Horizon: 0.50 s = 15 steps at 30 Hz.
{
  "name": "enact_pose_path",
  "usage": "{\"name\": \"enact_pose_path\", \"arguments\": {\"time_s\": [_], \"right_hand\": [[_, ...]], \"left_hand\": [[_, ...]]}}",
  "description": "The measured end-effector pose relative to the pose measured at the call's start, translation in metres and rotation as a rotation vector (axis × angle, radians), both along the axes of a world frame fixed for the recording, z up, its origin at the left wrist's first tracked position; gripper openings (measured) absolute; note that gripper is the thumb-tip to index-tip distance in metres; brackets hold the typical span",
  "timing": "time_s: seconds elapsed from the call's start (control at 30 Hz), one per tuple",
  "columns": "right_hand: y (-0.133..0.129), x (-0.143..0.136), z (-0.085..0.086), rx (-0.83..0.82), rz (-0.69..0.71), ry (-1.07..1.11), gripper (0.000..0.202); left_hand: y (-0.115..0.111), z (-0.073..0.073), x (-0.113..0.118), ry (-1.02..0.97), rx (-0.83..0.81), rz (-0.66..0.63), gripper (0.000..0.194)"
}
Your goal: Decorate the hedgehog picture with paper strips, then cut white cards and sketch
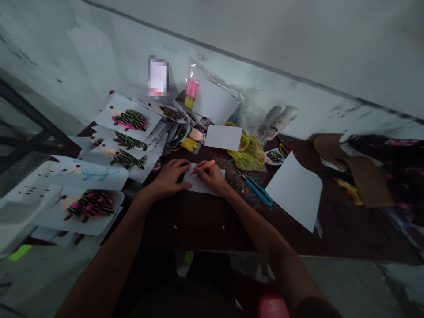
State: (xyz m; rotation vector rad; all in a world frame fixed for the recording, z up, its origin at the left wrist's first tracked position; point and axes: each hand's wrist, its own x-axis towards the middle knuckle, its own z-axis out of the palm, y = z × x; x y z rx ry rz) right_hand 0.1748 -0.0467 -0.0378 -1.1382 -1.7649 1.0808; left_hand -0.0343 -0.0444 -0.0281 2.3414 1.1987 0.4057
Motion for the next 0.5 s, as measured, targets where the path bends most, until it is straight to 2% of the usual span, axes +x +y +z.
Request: {"name": "enact_pose_path", "arguments": {"time_s": [0.2,0.5], "right_hand": [[-0.0011,0.0001,-0.0007,0.056,0.011,0.012,0.033],[-0.001,0.0007,0.0016,0.031,0.042,0.025,0.034]], "left_hand": [[-0.0001,-0.0017,0.0,-0.011,0.007,-0.001,0.055],[0.0023,-0.0055,-0.0037,-0.03,-0.004,-0.021,0.057]]}}
